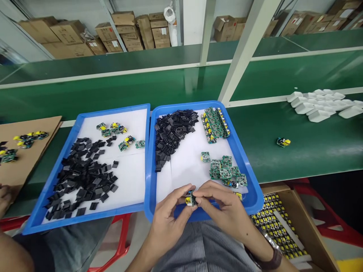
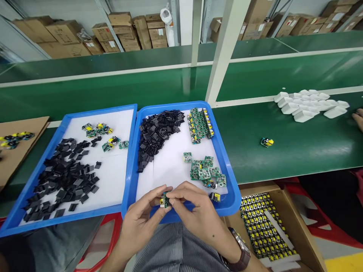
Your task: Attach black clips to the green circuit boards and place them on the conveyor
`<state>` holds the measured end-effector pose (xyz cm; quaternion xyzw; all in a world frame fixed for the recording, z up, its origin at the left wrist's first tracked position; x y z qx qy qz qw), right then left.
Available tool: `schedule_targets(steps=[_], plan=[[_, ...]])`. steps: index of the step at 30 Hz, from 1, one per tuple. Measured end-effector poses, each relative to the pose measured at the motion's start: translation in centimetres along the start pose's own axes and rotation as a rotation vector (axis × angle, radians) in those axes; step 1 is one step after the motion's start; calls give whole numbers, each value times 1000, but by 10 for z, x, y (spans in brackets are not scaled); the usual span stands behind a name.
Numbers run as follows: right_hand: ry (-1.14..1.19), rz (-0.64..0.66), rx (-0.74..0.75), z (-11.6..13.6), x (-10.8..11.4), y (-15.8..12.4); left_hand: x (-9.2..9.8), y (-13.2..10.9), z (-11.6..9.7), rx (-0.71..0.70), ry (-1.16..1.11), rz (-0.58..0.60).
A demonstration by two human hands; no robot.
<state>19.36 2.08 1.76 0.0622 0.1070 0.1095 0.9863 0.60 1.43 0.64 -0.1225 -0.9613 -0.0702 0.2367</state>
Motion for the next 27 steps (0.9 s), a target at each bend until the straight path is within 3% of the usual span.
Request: schedule_targets(steps=[3, 6, 16, 22, 27], plan=[[67, -75, -52, -4, -1, -1, -1, -1, 1, 71, -62, 15], [75, -52, -57, -1, -2, -2, -2, 0, 0, 69, -97, 26], [-65, -43, -91, 4, 0, 6, 1, 4, -5, -105, -14, -60], [-219, 20, 15, 4, -2, 1, 0, 6, -7, -85, 88, -82], [145, -89, -96, 1, 0, 2, 0, 6, -7, -54, 9, -77]])
Point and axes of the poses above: each hand's wrist, its own y-axis towards the middle knuckle, its own x-axis out of the back of the hand, z = x × y, the point moved 2 cm from there along y, towards the middle knuckle, and after that the axes turned 15 degrees about y, right-handed, at the moved point
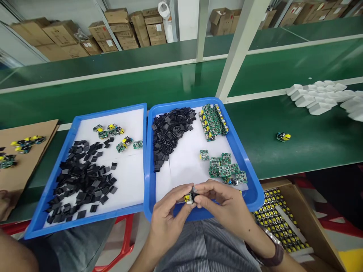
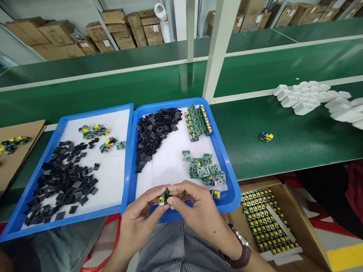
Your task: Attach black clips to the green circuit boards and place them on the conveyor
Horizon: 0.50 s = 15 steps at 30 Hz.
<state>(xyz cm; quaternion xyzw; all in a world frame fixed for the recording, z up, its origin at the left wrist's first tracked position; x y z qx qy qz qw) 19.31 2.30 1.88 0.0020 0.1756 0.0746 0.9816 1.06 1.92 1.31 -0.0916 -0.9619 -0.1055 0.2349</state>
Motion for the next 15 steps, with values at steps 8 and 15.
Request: schedule_targets(steps=[8, 15], plan=[[-103, -5, 68, -3, -2, -3, 2, 2, 1, -17, 14, 16], [-197, 99, -29, 6, 3, 3, 0, 0, -3, -52, 39, 31]])
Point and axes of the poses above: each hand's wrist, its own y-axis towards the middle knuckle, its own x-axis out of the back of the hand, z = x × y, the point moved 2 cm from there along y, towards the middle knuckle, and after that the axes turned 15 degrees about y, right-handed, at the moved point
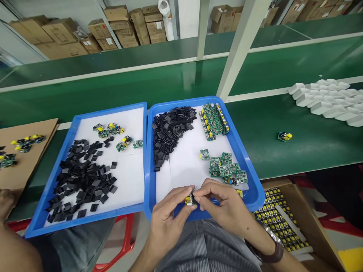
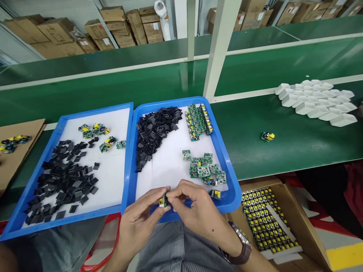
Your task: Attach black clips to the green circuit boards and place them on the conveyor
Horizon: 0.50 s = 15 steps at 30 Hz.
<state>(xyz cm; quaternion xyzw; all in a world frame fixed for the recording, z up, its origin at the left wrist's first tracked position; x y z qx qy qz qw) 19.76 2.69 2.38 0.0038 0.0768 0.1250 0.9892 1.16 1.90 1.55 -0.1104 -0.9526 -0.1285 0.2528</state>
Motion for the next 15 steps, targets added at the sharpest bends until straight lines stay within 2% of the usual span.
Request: schedule_targets(steps=[2, 6, 9, 12, 15], plan=[[2, 11, -17, 1, 0, 2, -1, -1, 0, -22, 15, -16], [-50, -47, 18, -1, -6, 5, -1, -2, 2, -108, 74, -59], [261, -57, -114, -5, -8, 6, 2, -3, 4, -34, -2, -39], [600, 3, -209, -6, -6, 4, 7, -2, 2, 27, -138, -12], [714, 51, -242, -8, -4, 1, 9, -1, 0, -12, -241, 32]])
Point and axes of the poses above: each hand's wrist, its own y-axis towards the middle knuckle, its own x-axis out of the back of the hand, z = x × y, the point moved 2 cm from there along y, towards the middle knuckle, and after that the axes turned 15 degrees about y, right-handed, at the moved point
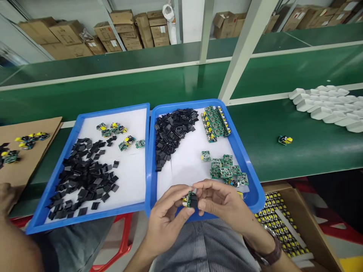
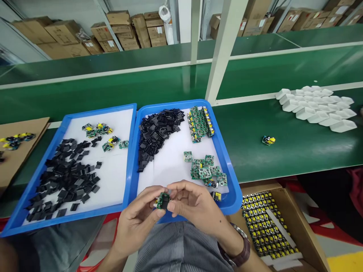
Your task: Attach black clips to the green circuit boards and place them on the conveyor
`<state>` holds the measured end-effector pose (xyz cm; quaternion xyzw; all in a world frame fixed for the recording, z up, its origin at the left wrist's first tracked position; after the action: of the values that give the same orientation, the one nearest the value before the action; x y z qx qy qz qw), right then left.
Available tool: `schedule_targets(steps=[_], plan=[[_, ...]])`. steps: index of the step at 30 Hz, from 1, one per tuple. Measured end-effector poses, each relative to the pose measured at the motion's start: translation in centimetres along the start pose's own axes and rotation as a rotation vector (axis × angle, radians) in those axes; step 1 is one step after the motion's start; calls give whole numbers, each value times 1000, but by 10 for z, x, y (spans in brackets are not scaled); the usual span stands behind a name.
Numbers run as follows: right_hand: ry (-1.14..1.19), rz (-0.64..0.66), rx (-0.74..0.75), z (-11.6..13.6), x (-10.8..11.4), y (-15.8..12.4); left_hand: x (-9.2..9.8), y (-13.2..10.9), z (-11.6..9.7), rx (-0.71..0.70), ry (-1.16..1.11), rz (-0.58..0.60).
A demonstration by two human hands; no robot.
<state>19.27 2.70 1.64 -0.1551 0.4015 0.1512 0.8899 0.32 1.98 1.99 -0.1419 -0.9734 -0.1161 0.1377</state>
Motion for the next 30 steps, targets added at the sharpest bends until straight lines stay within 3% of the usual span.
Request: schedule_targets(steps=[7, 17, 22, 26, 28, 30], plan=[[61, 24, -96, -8, 8, 2, 1, -2, 6, -38, -30, 59], [90, 7, -147, -11, 7, 9, 0, -1, 5, -124, 127, 75], [111, -7, -133, -12, 4, 9, 5, 2, 4, -95, 28, 103], [-137, 60, 94, -5, -8, 2, 2, 4, -1, -136, 193, -41], [-393, 34, 251, -1, -14, -6, -4, 6, -7, -197, 365, -132], [-620, -41, 389, 7, -14, -13, -11, 11, -13, -256, 477, -137]])
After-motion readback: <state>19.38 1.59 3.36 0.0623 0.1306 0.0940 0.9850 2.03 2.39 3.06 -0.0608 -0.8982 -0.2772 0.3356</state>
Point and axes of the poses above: each hand's wrist, its own y-axis towards the middle knuckle, its own x-axis out of the back of the hand, z = x × y, the point moved 2 cm from there along y, towards the middle knuckle, and after that the axes turned 15 degrees about y, right-handed, at the moved point
